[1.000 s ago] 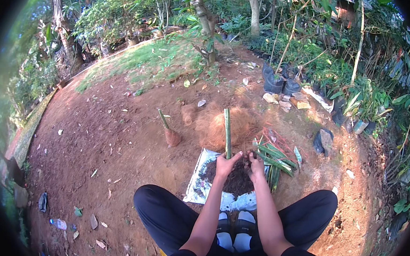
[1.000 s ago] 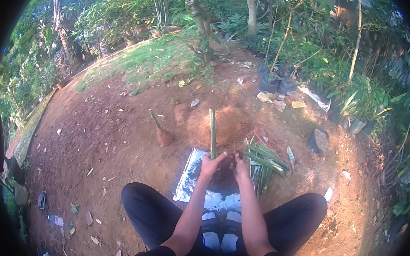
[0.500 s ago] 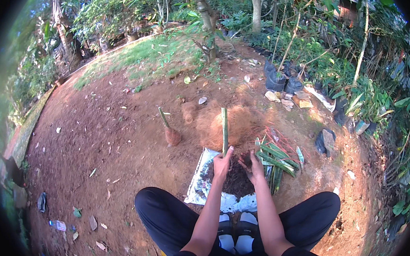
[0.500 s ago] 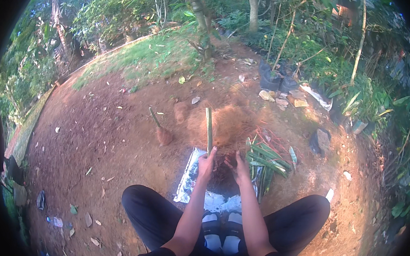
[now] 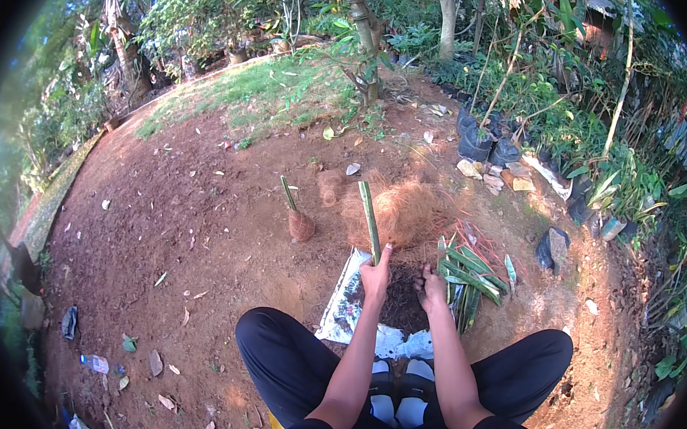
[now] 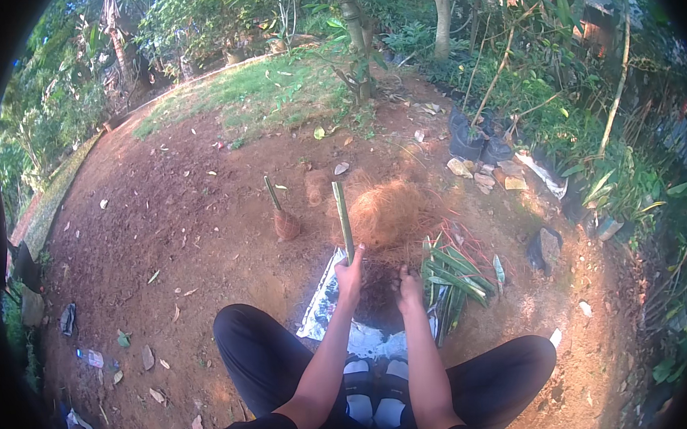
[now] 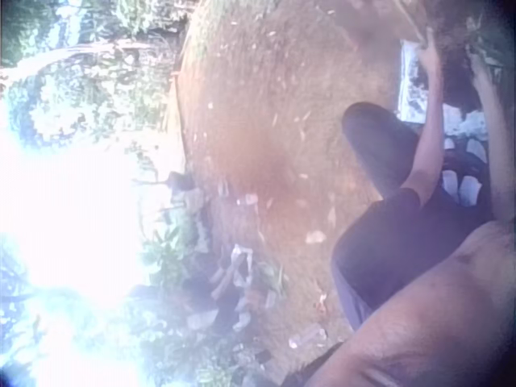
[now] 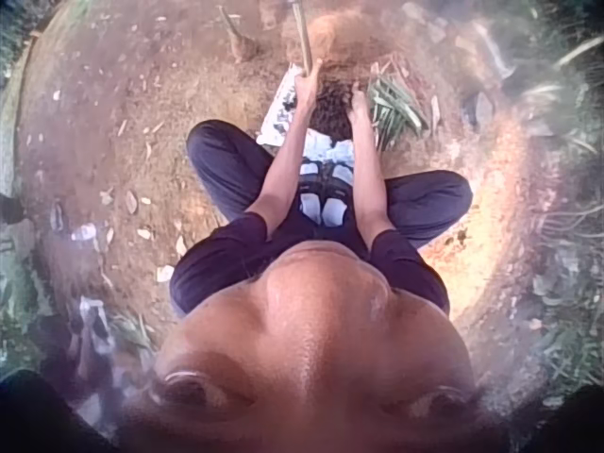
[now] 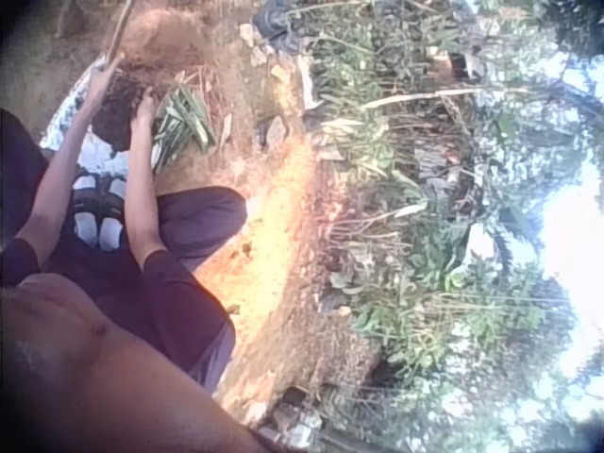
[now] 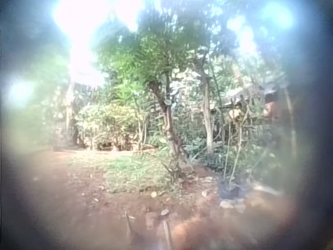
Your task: The person sits on the ground and packs soil around a green plant cutting placed in a white bag. They repeatedly add soil and press it down by hand to secure the cutting.
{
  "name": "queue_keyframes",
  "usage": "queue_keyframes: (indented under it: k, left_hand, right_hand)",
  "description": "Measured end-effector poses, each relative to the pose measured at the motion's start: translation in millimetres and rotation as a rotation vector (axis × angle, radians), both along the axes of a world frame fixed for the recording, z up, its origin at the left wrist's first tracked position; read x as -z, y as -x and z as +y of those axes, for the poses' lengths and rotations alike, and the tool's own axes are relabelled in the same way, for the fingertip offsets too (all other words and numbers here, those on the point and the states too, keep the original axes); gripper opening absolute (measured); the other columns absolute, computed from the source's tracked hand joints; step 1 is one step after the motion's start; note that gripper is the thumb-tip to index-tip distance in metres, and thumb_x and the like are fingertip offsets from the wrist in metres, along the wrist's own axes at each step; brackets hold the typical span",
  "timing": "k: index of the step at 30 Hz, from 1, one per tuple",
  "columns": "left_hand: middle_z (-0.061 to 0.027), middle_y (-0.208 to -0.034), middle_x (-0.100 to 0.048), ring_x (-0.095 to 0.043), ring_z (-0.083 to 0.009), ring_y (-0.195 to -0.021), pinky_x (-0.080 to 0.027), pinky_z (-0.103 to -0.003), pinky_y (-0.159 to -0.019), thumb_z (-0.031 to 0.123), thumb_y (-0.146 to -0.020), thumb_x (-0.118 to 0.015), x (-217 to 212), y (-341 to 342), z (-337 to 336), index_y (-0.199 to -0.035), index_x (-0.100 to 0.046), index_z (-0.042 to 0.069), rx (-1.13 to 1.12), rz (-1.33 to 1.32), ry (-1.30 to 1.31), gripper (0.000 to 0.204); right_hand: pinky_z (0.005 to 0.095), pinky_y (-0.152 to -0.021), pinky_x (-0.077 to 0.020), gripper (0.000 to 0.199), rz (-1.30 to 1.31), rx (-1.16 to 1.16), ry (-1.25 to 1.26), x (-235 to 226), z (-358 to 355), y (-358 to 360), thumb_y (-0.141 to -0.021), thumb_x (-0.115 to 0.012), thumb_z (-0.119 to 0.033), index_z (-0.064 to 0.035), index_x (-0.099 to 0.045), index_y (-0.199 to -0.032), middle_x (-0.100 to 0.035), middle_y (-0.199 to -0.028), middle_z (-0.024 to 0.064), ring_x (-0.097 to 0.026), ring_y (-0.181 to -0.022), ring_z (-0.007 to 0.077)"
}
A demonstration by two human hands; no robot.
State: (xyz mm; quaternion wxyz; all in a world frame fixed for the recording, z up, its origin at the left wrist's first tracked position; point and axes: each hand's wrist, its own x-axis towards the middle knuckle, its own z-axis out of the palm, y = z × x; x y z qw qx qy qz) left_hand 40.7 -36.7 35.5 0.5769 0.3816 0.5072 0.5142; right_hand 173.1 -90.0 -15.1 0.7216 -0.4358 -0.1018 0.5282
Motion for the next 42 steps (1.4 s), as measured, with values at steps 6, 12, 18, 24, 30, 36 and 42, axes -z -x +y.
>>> queue_keyframes:
  k: [6, 12, 18, 24, 30, 36, 42]
  left_hand:
    - [0.0022, -0.061, -0.051, -0.042, -0.0071, -0.055, -0.032, -0.027, -0.049, 0.043, -0.085, -0.069, 2.7, -0.6, 1.5, -0.070, -0.058, 0.003, 0.079, -0.053, -0.096, 0.043]
    - [-0.0019, -0.079, -0.060, -0.050, -0.0095, -0.073, -0.041, -0.027, -0.068, 0.028, -0.089, -0.065, 10.3, -7.0, 0.1, -0.093, -0.063, 0.000, 0.184, -0.077, -0.121, 0.029]
    - [-0.0017, -0.090, -0.062, -0.055, -0.0119, -0.081, -0.043, -0.027, -0.074, 0.019, -0.092, -0.059, 18.4, -16.1, -1.7, -0.104, -0.060, 0.002, 0.291, -0.158, -0.040, 0.021]
    - [0.0008, -0.084, -0.061, -0.052, -0.0080, -0.078, -0.043, -0.024, -0.071, 0.012, -0.088, -0.066, 13.6, -24.9, -8.7, -0.104, -0.060, 0.001, 0.317, -0.045, -0.269, 0.021]
    - [0.0003, -0.081, -0.061, -0.052, -0.0064, -0.074, -0.044, -0.023, -0.067, 0.013, -0.089, -0.067, 12.5, -25.3, -10.4, -0.102, -0.059, -0.001, 0.306, 0.020, -0.377, 0.021]
    - [-0.0074, -0.088, -0.064, -0.058, -0.0134, -0.081, -0.047, -0.029, -0.073, 0.017, -0.087, -0.068, 6.8, -21.6, -14.2, -0.108, -0.056, -0.002, 0.334, 0.098, -0.327, 0.031]
    - [-0.0154, -0.092, -0.065, -0.062, -0.0212, -0.085, -0.048, -0.035, -0.078, 0.019, -0.088, -0.067, 7.7, -24.3, -25.2, -0.110, -0.054, -0.002, 0.303, 0.350, -0.417, 0.033]
  right_hand:
    - [0.0248, -0.056, -0.0428, 0.015, -0.050, 0.029, 0.037, -14.7, -2.0, 0.8, -0.098, -0.051, -0.024, -0.0102, -0.057, -0.098, -0.056, -0.078, 0.0012, -0.049, -0.062, 0.0124]
    - [0.0289, -0.072, -0.0519, 0.017, -0.006, -0.001, -0.006, -28.6, -7.2, -8.7, -0.097, -0.053, -0.019, -0.0073, -0.059, -0.108, -0.064, -0.092, 0.0050, -0.061, -0.081, 0.0158]
    - [0.0286, -0.071, -0.0519, 0.013, 0.016, -0.015, 0.040, -18.1, -9.1, -14.7, -0.097, -0.051, -0.013, -0.0054, -0.060, -0.103, -0.063, -0.088, 0.0046, -0.060, -0.077, 0.0152]
    - [0.0265, -0.066, -0.0510, 0.013, -0.324, -0.033, 0.232, 0.7, -4.3, -17.0, -0.098, -0.050, -0.014, -0.0056, -0.060, -0.100, -0.058, -0.079, 0.0015, -0.056, -0.069, 0.0121]
    - [0.0253, -0.066, -0.0495, 0.025, -0.239, 0.110, 0.028, -10.0, 0.5, -7.8, -0.099, -0.050, -0.027, -0.0053, -0.059, -0.108, -0.061, -0.091, 0.0038, -0.059, -0.079, 0.0120]
    - [0.0335, -0.084, -0.0474, 0.059, -0.320, -0.073, 0.184, -29.0, -0.2, 7.1, -0.095, -0.040, -0.058, -0.0057, -0.056, -0.119, -0.061, -0.110, 0.0069, -0.059, -0.098, 0.0169]
    - [0.0383, -0.108, -0.0246, 0.086, -0.455, -0.230, 0.138, -47.3, -10.1, 16.9, -0.091, -0.031, -0.069, 0.0006, -0.031, -0.141, -0.032, -0.144, 0.0163, -0.029, -0.134, 0.0248]
